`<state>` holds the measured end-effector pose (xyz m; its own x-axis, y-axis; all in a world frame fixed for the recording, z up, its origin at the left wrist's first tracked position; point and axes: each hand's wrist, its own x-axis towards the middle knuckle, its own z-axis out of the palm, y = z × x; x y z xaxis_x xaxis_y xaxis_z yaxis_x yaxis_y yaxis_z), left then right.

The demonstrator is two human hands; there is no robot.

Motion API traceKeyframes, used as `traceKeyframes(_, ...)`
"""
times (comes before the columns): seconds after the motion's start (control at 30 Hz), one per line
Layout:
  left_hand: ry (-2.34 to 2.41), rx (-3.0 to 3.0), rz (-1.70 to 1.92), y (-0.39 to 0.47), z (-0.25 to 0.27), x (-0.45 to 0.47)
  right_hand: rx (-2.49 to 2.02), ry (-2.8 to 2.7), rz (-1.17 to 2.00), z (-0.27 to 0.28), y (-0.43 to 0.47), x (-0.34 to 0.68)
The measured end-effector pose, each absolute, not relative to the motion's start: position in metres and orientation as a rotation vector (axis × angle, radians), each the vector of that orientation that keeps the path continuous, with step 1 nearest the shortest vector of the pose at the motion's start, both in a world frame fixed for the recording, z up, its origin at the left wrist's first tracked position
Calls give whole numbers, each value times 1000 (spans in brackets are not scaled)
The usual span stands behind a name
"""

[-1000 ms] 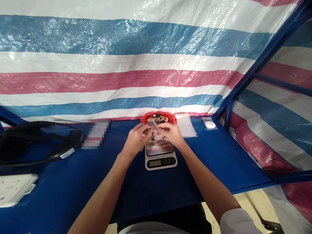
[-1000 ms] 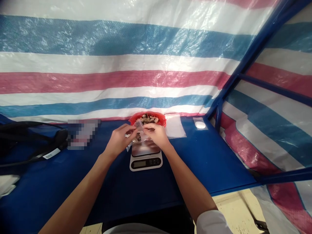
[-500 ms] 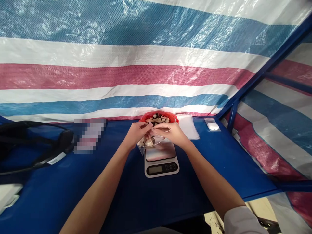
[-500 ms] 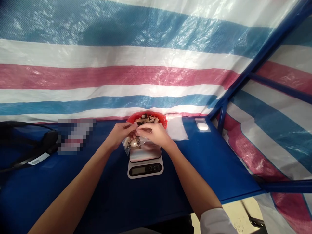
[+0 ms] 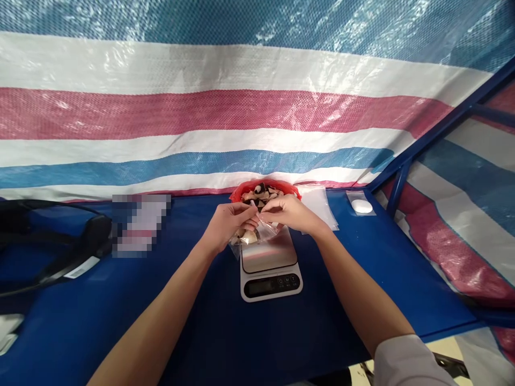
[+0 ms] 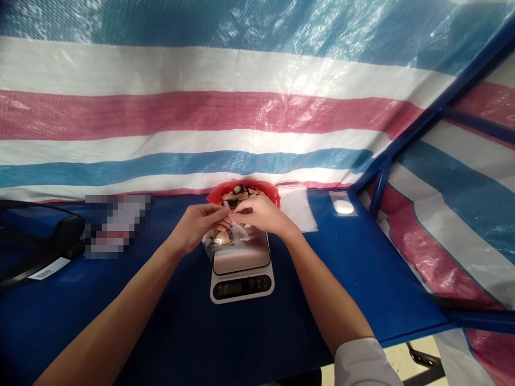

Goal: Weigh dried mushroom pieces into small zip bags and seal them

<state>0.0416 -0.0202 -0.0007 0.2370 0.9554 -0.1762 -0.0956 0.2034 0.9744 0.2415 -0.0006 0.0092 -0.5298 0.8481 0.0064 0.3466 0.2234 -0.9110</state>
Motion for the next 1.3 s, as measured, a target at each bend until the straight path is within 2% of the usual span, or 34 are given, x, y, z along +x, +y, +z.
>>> traceKeyframes(0.23, 1047, 1054, 883, -22, 1, 35, -1119, -2013, 1181, 8, 2, 244)
traceKeyframes(0.47, 991, 1107, 918, -22, 2, 36, -1121, -1874, 1469, 11, -1, 247)
traceKeyframes(0.73, 986, 1155, 966, -27, 3, 41, -1081, -1834, 1513, 9, 0, 248)
traceKeyframes(1.3, 1068, 1278, 928, -26, 4, 36, -1099, -1764, 1355, -2, 1, 239)
